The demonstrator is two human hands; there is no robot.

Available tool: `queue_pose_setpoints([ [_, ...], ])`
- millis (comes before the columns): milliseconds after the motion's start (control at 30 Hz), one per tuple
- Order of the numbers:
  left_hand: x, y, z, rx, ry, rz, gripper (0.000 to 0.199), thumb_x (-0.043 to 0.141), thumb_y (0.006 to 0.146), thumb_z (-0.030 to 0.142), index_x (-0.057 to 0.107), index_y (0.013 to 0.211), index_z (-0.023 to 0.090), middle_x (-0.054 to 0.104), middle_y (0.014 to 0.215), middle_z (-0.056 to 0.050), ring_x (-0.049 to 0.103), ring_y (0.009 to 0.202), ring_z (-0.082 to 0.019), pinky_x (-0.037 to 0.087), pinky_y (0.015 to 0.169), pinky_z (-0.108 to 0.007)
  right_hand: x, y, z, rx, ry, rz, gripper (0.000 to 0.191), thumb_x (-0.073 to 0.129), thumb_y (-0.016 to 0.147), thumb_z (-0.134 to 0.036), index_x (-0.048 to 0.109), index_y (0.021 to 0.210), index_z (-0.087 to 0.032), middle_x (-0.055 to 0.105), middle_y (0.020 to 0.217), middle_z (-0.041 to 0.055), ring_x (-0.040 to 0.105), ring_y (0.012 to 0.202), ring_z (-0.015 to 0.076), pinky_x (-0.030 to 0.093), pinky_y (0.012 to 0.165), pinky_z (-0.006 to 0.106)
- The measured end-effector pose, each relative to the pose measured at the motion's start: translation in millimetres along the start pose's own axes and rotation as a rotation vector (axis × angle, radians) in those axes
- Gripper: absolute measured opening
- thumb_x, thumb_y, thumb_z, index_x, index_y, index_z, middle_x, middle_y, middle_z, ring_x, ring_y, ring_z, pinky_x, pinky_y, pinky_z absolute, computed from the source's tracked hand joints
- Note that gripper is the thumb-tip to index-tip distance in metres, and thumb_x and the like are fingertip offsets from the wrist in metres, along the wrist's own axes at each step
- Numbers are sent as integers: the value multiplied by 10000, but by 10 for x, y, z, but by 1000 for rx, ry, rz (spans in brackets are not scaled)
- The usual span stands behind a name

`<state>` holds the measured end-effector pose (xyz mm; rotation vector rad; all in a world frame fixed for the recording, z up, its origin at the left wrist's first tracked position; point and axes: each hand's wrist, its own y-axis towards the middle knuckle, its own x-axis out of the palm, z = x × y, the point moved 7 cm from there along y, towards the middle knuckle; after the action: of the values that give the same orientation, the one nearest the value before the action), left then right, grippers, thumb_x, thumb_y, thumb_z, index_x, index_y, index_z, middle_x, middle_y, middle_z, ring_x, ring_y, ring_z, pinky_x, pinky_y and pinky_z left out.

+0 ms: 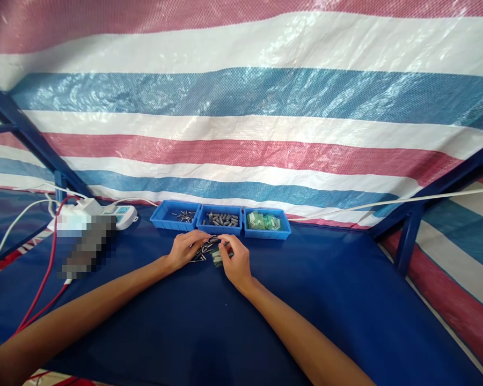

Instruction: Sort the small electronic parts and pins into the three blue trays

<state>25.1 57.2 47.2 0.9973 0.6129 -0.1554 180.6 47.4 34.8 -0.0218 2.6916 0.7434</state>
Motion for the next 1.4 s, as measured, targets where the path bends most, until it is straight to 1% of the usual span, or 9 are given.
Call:
queue_pose_setpoints([
  [200,5,-9,-17,-12,19,4,194,507,902,143,631,1045,185,700,921,-39,660,819,-114,514,683,-182,-31,-2,125,111,79,51,139,574,856,-313,616,903,-188,607,659,-7,540,467,101,430,483,218],
  [300,4,-6,-11,-7,26,7,182,507,903,151,637,1026,184,704,919,-38,665,816,-115,515,681,-182,-23,3,144,130,156,63,157,575,855,-335,614,883,-185,650,748,21,534,461,97,443,469,224],
  [400,4,2,-4,-11,21,8,169,512,902,153,639,1011,179,708,917,-36,670,818,-114,520,692,-180,-18,0,147,136,195,71,172,569,860,-342,615,917,-186,674,808,39,529,460,97,454,465,231],
  [500,3,9,0,-17,26,14,162,528,896,157,636,1014,180,712,908,-30,675,801,-111,520,683,-176,-11,0,135,124,198,62,178,547,877,-326,616,973,-193,680,840,41,533,472,96,466,485,234],
  [600,-5,10,7,-13,29,35,160,549,887,162,629,1025,179,718,902,-29,681,782,-109,523,680,-174,0,12,76,62,130,24,201,527,889,-314,629,1020,-200,664,862,42,558,533,107,478,522,233],
  [767,13,0,32,24,55,21,169,551,889,197,625,1040,176,724,913,-34,691,765,-114,535,688,-179,13,34,-47,-54,-4,-27,200,497,905,-300,660,973,-207,644,908,50,595,668,131,477,592,239],
  [1067,55,-36,34,78,83,-12,180,538,897,218,622,1052,177,724,925,-47,691,755,-117,538,667,-189,35,54,-74,-46,-58,-55,200,496,903,-308,649,853,-188,616,802,32,554,612,120,440,549,226],
  [1233,70,-38,56,100,71,-48,197,548,891,208,610,1076,174,720,941,-57,691,788,-130,540,679,-204,41,55,-100,-44,-53,-73,206,488,908,-301,641,834,-185,601,786,28,534,594,115,418,544,225],
  [1400,39,-9,48,44,58,-24,170,549,891,204,619,1041,167,711,937,-57,678,801,-126,533,687,-201,-29,48,-80,-22,-41,4,199,490,901,-300,632,831,-180,590,769,26,533,590,116,424,543,224],
])
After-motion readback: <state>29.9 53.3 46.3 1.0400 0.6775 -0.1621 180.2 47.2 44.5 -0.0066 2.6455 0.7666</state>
